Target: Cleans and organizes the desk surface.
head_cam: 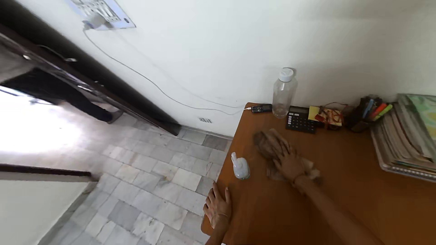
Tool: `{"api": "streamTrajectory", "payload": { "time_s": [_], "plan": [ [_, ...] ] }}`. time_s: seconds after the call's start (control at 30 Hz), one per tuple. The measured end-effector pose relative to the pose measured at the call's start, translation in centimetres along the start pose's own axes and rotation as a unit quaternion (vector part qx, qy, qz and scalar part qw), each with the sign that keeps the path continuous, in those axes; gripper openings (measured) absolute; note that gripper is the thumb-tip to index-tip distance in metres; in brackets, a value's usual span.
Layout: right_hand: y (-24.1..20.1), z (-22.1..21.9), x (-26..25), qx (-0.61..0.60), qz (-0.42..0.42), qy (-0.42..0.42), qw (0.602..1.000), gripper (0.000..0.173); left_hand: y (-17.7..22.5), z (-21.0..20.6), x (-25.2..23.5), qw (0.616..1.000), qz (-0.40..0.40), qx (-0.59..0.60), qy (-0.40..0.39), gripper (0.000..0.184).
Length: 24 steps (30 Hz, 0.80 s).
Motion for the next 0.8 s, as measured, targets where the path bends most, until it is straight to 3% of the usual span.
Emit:
{"api": "streamTrajectory", "payload": {
  "time_s": [0.13,0.27,0.37,0.53,0.7,0.8],
  "plan": [
    [-2.1,1.7,-4.2,-0.055,-0.043,0.038,0.997,0.059,-0.1,-0.1,0.1,1.0,-0.012,0.007,0.02,0.066],
    [-1.3,0.4,-0.6,-0.06,-0.043,0.044,0.996,0.054,-0.1,-0.3,0.2,1.0,-0.014,0.009,0.013,0.065],
    [3.4,-0.5,2.9,-0.045,-0.076,0.073,0.993,0.051,0.0,-0.2,0.2,1.0,-0.011,0.0,0.01,0.065],
    [12.5,-0.4,7.9,-0.091,-0.22,0.128,0.963,0.054,-0.1,-0.2,0.3,1.0,-0.008,-0.007,0.001,0.065],
    [18.3,-1.7,13.0,-0.079,-0.238,0.163,0.954,0.053,0.1,0.1,0.4,1.0,-0.015,-0.003,-0.004,0.064],
    [23.0,-2.1,15.8,-0.11,-0.303,0.169,0.931,0.055,0.0,0.1,0.6,1.0,-0.019,-0.004,0.0,0.064]
  ]
}}
Point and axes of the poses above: each hand's wrist, its own x-axis away from the middle knuckle, its own z-axis out of the back of the hand, y = z × x, the point moved 7 cm from there along -x, towards the middle knuckle, and after that the axes turned 8 degrees about -z, right-handed, at the moved point
